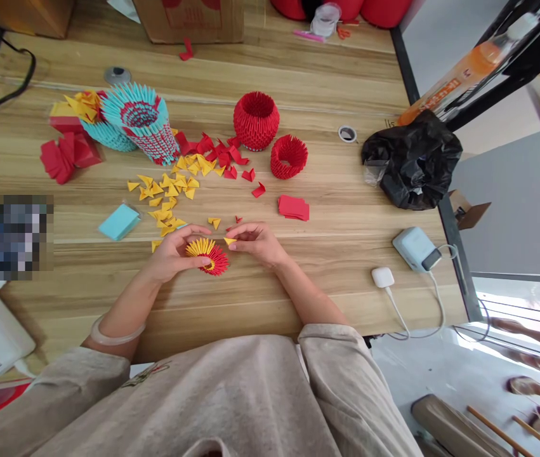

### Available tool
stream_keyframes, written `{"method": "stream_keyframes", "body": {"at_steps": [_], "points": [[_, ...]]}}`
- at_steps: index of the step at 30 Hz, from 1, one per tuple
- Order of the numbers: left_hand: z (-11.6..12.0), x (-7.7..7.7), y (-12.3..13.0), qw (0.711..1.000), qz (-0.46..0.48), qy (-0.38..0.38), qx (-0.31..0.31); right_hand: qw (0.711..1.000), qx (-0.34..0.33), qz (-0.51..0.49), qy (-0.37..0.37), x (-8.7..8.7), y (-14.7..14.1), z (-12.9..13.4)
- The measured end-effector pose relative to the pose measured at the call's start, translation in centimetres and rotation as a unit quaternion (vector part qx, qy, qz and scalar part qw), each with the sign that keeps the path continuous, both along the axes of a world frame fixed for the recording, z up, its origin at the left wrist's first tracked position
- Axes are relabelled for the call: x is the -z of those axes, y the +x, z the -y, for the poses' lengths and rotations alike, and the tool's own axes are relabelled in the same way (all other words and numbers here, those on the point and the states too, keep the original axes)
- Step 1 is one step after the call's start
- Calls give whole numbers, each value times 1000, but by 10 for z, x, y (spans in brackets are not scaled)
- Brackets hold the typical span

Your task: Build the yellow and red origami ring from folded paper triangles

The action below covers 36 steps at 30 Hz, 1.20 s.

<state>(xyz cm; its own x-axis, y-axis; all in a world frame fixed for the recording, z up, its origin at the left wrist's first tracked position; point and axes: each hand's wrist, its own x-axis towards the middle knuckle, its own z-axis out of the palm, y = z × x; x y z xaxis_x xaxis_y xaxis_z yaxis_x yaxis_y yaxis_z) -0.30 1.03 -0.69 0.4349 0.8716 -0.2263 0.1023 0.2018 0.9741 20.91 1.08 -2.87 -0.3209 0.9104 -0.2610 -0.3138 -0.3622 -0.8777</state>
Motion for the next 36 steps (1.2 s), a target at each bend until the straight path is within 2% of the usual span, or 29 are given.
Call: {"method": "stream_keyframes", "body": {"at_steps": [3,7,10,14,20,24,36], "points": [[1,3,2,996,67,-57,-30,1000,-19,-15,-14,-1,0,1],[3,4,4,990,100,-81,-49,1000,-23,-19,-9,0,-2,1],[3,4,5,991,99,-85,-42,999,-14,-32,6,-1,-2,1],[3,4,4,991,98,-79,-42,996,-54,-64,13,-3,-2,1],[2,1,6,987,115,-93,-71,993,-48,-88,-61,-5,-2,5],[3,2,6,984,134,-95,-68,988,-62,-106,-95,-9,-5,6],[4,3,2,988,121,-79,-53,985,-55,-121,-106,-10,-10,8]]}}
